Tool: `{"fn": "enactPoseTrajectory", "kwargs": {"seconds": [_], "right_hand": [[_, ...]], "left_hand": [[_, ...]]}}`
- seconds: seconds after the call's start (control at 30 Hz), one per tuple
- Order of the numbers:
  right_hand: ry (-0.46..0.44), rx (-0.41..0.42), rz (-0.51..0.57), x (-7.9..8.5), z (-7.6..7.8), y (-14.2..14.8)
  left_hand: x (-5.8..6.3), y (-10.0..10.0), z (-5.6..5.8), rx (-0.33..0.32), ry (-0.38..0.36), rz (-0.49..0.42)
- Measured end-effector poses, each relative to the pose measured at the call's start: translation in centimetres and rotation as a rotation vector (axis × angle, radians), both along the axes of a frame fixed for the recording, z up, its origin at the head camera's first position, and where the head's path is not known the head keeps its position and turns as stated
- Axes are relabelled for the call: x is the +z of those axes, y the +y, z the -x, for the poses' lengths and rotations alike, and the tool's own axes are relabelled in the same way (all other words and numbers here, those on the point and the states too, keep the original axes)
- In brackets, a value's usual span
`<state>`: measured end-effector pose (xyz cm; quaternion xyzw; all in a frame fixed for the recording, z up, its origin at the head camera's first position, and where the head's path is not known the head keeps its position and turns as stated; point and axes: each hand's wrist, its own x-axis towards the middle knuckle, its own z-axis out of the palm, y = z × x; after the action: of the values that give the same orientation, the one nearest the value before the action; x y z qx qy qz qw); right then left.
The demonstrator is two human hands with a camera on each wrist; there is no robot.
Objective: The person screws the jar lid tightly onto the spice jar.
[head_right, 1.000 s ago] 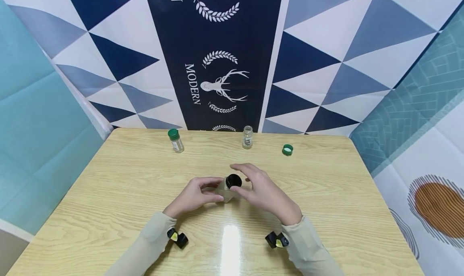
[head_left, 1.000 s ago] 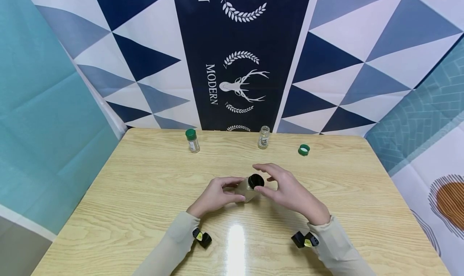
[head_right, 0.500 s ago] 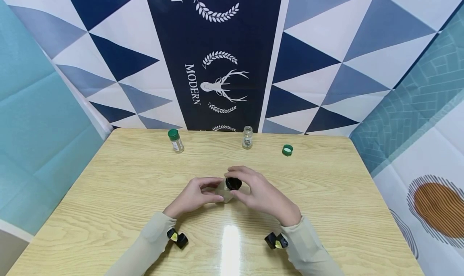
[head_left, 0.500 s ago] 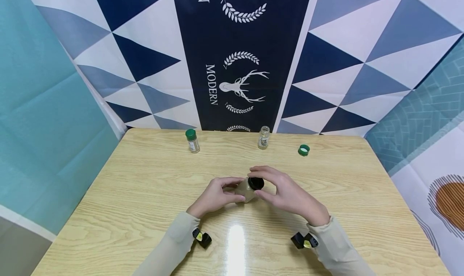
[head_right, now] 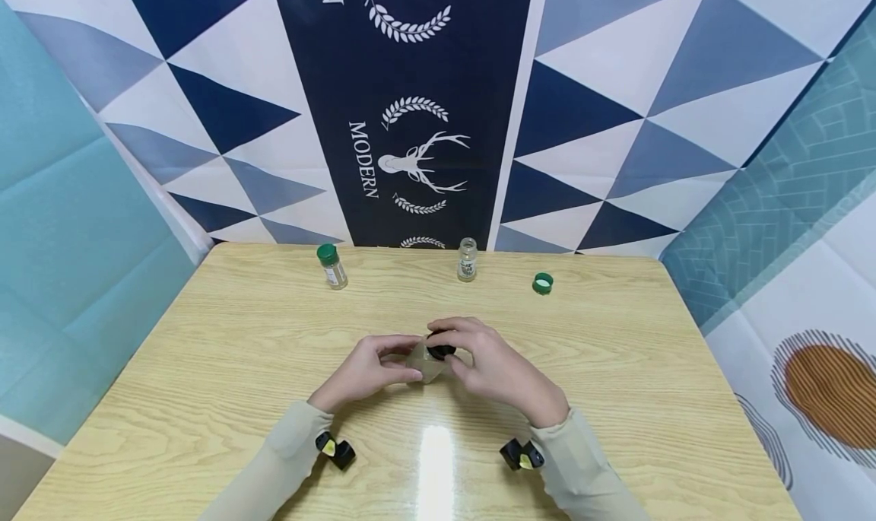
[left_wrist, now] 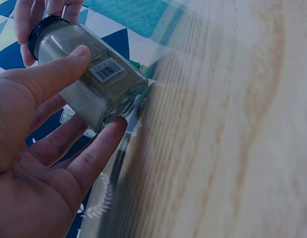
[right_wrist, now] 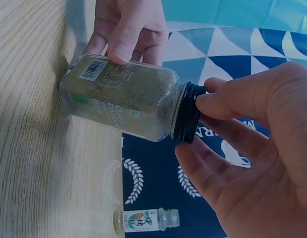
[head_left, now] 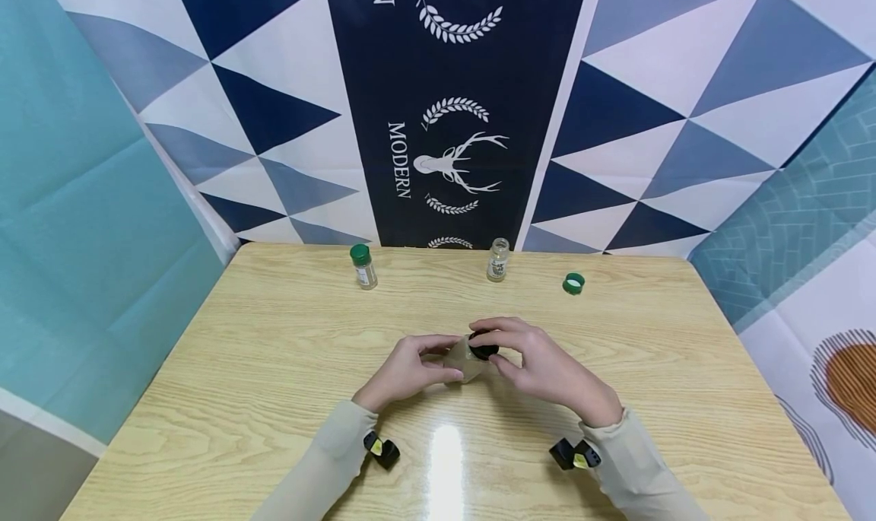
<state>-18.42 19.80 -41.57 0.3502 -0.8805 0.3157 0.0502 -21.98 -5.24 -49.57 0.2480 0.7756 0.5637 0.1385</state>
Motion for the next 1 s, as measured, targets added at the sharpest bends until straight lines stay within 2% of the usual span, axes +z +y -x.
{"fn": "enactPoseTrajectory", "kwargs": {"seconds": [1.0], "right_hand": [[-0.007,-0.028,0.004,-0.36,0.2,-0.01]], "left_hand": [[-0.17,0.04,0.04,0.007,0.006,-0.005]]}}
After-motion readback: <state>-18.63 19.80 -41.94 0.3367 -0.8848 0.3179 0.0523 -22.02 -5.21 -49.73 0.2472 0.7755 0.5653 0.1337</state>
